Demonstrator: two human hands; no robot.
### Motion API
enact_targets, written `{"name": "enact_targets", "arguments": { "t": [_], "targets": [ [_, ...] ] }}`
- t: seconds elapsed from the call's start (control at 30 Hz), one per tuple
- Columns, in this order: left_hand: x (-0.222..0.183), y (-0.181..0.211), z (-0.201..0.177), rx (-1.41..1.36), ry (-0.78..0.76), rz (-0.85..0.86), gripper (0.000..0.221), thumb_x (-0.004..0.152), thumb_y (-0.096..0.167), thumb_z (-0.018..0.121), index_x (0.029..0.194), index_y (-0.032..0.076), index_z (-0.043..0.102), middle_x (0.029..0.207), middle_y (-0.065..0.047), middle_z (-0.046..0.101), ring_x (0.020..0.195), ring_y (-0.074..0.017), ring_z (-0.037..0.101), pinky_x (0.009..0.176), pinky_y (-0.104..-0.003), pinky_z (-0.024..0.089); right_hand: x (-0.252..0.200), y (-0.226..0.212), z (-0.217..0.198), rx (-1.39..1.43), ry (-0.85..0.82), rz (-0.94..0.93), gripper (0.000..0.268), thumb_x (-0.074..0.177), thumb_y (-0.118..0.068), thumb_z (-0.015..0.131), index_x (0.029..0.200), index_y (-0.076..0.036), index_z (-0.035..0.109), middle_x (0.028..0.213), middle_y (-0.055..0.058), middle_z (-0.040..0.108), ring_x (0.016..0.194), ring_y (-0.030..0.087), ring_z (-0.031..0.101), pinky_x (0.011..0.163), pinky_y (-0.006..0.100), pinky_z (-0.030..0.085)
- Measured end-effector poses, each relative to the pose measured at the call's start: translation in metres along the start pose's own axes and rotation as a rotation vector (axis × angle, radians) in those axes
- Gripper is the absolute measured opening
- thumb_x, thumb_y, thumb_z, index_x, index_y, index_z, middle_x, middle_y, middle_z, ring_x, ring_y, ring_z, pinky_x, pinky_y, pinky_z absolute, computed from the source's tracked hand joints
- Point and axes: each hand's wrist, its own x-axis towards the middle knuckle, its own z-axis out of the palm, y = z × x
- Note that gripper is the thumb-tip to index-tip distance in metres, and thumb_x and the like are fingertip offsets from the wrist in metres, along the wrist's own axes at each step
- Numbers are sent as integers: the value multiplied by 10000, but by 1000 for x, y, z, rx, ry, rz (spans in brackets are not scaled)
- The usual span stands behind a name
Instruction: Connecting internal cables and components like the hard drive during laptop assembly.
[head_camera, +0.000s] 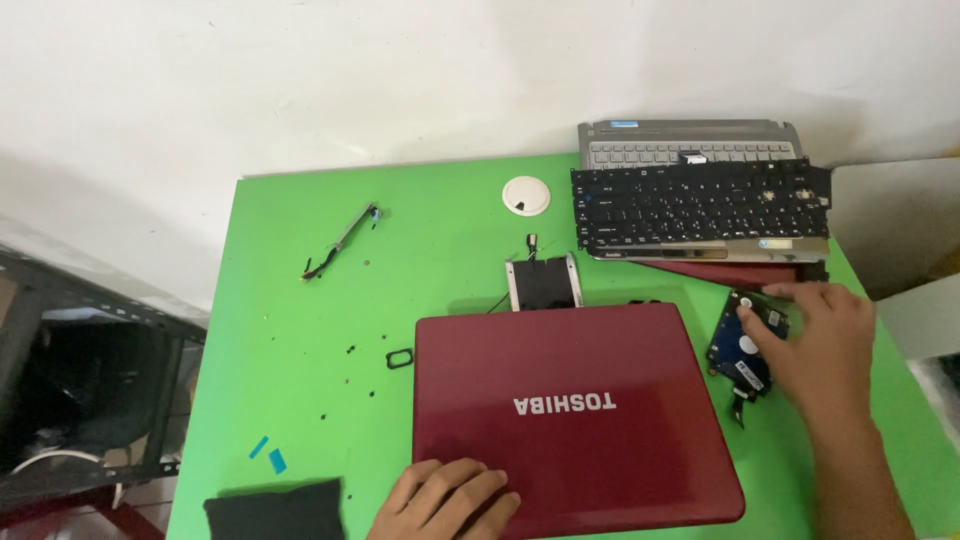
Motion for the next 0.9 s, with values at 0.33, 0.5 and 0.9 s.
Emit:
{"name": "enact_targets", "arguments": {
  "t": [0.33, 0.5, 0.9],
  "targets": [
    [-11, 2, 10, -154, 8, -97, 271, 1075, 341, 517, 1203, 221, 725, 1208, 6, 698, 1093, -213, 644, 895, -403, 471, 34, -211, -31, 49, -504, -233, 745, 955, -670, 470, 1270, -27, 676, 964, 214, 772, 904, 386, 736, 795, 490, 557],
    [-20, 2, 15, -257, 97, -68, 216, 1027, 302, 680, 1173, 155, 739, 1225, -27, 711, 1097, -235, 656, 925, -422, 508, 33, -250, 8, -288, -559, -401, 781, 793, -854, 671, 631, -115, 477, 656, 26, 595, 602, 266, 581, 563, 393, 405],
    [-17, 1, 12, -266, 112, -61, 151, 984, 236, 734, 1074, 115, 739, 1178, -72, 683, 1058, -281, 630, 866, -429, 485, 63, -240, 3, 552, -513, -293, 215, 837, -159, 812, 970, -125, 647, 990, 53, 761, 858, 191, 669, 752, 343, 466]
  ]
}}
